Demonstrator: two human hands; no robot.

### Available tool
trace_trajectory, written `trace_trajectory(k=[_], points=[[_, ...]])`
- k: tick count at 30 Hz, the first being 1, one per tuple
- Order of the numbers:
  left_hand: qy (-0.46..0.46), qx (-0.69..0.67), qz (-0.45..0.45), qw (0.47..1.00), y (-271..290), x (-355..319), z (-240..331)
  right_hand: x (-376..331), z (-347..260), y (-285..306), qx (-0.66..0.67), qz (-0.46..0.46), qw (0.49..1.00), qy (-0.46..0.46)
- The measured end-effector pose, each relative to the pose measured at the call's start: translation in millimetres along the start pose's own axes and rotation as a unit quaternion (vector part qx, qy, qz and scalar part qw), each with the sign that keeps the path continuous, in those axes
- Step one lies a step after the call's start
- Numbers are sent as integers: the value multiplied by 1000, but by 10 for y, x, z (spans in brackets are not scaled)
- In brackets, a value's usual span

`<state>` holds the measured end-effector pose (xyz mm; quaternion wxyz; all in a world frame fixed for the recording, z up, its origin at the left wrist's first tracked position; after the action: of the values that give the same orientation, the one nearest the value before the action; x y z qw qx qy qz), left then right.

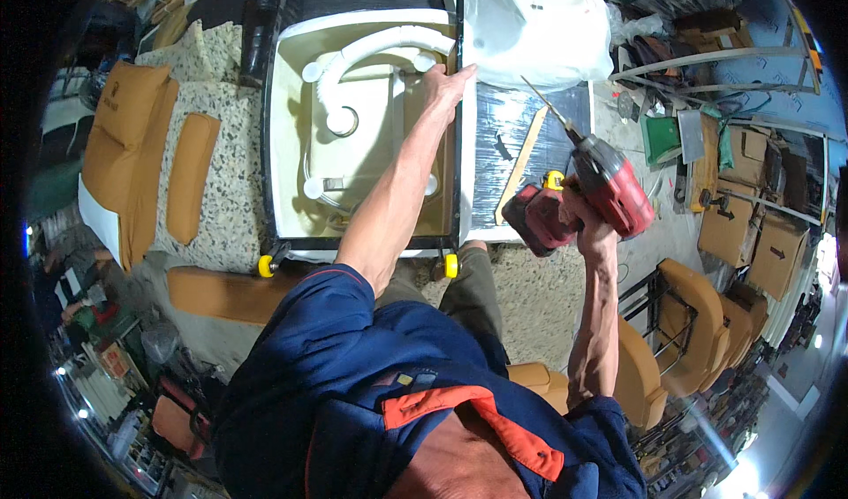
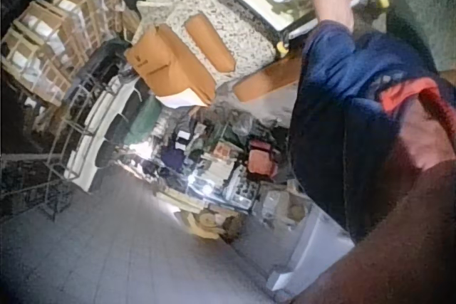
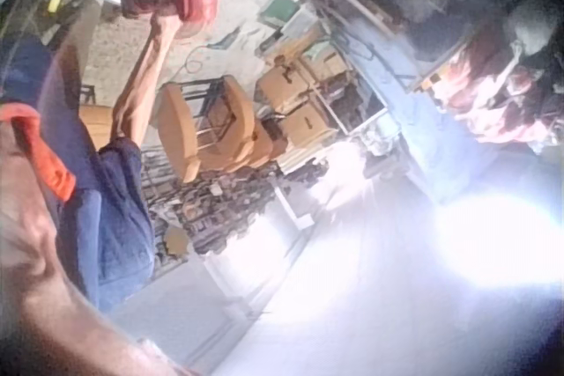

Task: The person assembles a chair by attaching a metal frame to a white plastic seat base using a red cordless drill. They position the frame, insert screws, and tighten them at multiple points around the perimeter of the seat base.

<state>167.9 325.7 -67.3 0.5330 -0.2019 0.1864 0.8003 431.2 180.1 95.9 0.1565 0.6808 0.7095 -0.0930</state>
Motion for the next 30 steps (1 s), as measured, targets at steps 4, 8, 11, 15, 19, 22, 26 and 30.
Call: trace_trajectory(k=[4,8,11,15,19,22,26,30], points=[[2,-55,28,998,-53,91,-28,571,-36,-83,-67,-35,997,-17],[-5,-129,40,991,-198,76,-14,1050,25,-110,-78,-68,995,-3],[15,-152,51,987,-54,104,-101,1303,81,-287,-97,-93,991,-25],[49,-224,-2,973,-58,97,-59,1522,60,-386,-129,-97,986,-40],[92,-298,-40,949,-28,134,-20,1612,-9,-471,-128,-94,986,-54],[116,-283,4,952,-47,137,-15,1680,11,-482,-130,-101,984,-69],[100,-291,-35,951,-35,152,-21,1738,14,-500,-114,-118,984,-65],[97,-272,-49,956,13,10,140,1763,-43,-539,-137,-115,981,-77]])
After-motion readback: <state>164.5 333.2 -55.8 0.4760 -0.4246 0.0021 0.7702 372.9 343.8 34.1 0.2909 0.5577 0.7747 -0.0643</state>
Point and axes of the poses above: each hand's wrist, its own x-axis towards the middle knuckle, its own y-axis out of the back of the hand, z = x × y, the point moved 1 cm from there along x, towards the middle knuckle
